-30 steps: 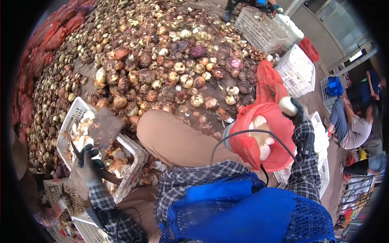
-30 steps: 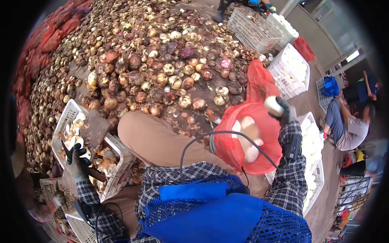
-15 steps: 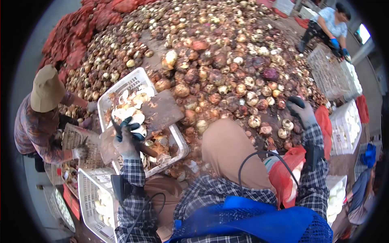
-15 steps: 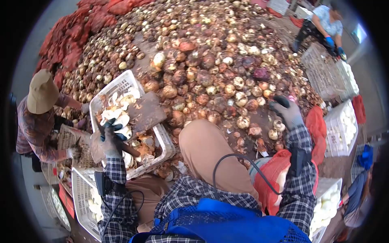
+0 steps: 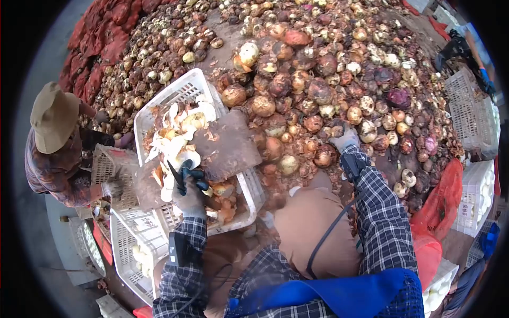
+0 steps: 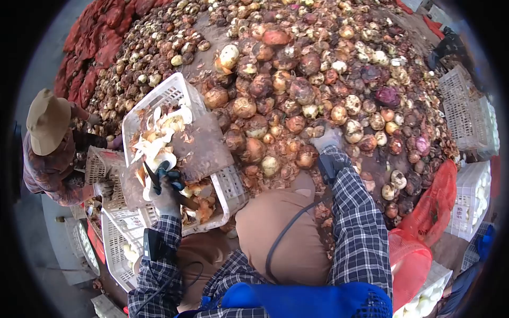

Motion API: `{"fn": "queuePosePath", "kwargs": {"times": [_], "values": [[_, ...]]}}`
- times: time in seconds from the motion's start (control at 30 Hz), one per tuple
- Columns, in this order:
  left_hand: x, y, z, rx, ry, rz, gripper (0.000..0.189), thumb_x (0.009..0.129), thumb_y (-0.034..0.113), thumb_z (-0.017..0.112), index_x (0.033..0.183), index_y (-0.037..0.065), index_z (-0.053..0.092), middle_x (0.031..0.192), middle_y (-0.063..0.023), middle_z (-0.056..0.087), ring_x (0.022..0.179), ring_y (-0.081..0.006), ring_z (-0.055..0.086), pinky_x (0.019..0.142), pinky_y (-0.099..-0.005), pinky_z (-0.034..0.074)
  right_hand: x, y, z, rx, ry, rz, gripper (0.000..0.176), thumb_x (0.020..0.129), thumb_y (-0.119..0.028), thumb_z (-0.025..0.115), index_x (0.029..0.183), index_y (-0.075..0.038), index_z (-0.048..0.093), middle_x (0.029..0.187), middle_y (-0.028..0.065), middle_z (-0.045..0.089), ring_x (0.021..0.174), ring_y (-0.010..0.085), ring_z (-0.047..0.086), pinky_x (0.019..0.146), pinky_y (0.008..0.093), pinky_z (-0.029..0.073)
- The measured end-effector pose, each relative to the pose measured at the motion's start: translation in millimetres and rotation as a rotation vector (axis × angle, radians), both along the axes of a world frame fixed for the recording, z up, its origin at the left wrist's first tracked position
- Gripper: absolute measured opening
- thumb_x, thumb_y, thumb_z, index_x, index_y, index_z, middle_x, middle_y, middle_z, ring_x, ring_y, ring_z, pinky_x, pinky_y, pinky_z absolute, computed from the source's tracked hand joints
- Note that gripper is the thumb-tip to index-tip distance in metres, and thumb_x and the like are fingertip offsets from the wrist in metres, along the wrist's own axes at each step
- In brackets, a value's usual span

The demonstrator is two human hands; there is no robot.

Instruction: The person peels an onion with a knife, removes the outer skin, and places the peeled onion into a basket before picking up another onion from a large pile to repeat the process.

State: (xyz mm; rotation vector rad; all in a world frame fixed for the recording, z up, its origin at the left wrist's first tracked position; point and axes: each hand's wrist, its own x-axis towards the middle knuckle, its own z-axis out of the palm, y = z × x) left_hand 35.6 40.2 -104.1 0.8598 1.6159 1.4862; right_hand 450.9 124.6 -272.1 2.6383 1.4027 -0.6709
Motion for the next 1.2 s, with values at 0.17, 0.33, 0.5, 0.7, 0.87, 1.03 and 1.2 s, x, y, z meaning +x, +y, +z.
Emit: {"fn": "queuePosePath", "kwargs": {"times": [0.17,0.33,0.5,0.7,0.87,1.03,1.2], "values": [[-1,1,2,-0.048,0.017,-0.020,0.026,0.095,0.008,0.046,0.117,-0.002,0.056,0.078,-0.0078,0.063,0.055,-0.0101,0.054,0.048,-0.0216,0.043,34,10,-23,0.094,0.357,-0.179,0.074,0.070,-0.039,0.078,0.128,-0.002,0.051,0.117,0.0171,0.060,0.112,0.0278,0.057,0.094,0.0340,0.047],[-11,9,11,-0.158,0.099,-0.093,0.023,0.093,0.006,0.050,0.113,-0.002,0.059,0.076,-0.0087,0.065,0.054,-0.0112,0.057,0.045,-0.0233,0.045,30,-9,26,0.417,1.592,-0.758,0.044,0.084,-0.022,0.067,0.120,0.000,0.055,0.115,0.0149,0.061,0.103,0.0287,0.061,0.085,0.0456,0.054],[10,-1,71,-0.282,0.161,-0.374,0.024,0.093,0.013,0.054,0.110,-0.003,0.060,0.076,-0.0091,0.066,0.051,-0.0090,0.056,0.043,-0.0225,0.046,-8,-7,102,0.449,2.210,-0.539,0.061,0.083,-0.036,0.064,0.130,-0.003,0.043,0.127,0.0187,0.051,0.113,0.0396,0.053,0.085,0.0596,0.051],[37,-90,57,-0.479,-0.361,-0.601,0.036,0.090,0.020,0.060,0.116,-0.004,0.055,0.086,-0.0128,0.067,0.059,-0.0167,0.063,0.051,-0.0285,0.055,-65,44,206,0.210,2.179,-0.062,0.052,0.086,-0.025,0.061,0.129,-0.001,0.046,0.129,0.0211,0.051,0.117,0.0402,0.051,0.093,0.0638,0.045],[55,-178,67,-0.355,-0.564,-0.379,0.029,0.087,0.005,0.059,0.115,-0.002,0.056,0.088,-0.0084,0.065,0.064,-0.0137,0.061,0.056,-0.0260,0.050,-166,59,293,0.030,1.250,0.596,0.044,0.069,-0.016,0.075,0.105,0.005,0.060,0.097,0.0151,0.066,0.087,0.0239,0.066,0.081,0.0352,0.055],[39,-179,45,-0.231,-0.393,-0.089,0.033,0.089,0.000,0.051,0.122,-0.001,0.049,0.094,-0.0099,0.065,0.069,-0.0133,0.061,0.062,-0.0272,0.052,-268,19,279,-0.098,0.252,1.072,0.063,0.063,-0.030,0.081,0.114,0.002,0.061,0.103,0.0151,0.066,0.094,0.0264,0.064,0.090,0.0303,0.051],[23,-163,55,-0.274,-0.274,-0.076,0.037,0.085,0.018,0.056,0.120,0.004,0.055,0.086,-0.0107,0.068,0.073,-0.0149,0.066,0.066,-0.0282,0.053,-269,-5,227,0.412,0.291,1.106,0.087,0.057,-0.032,0.086,0.130,-0.002,0.048,0.123,0.0191,0.052,0.111,0.0301,0.055,0.098,0.0353,0.045]]}}
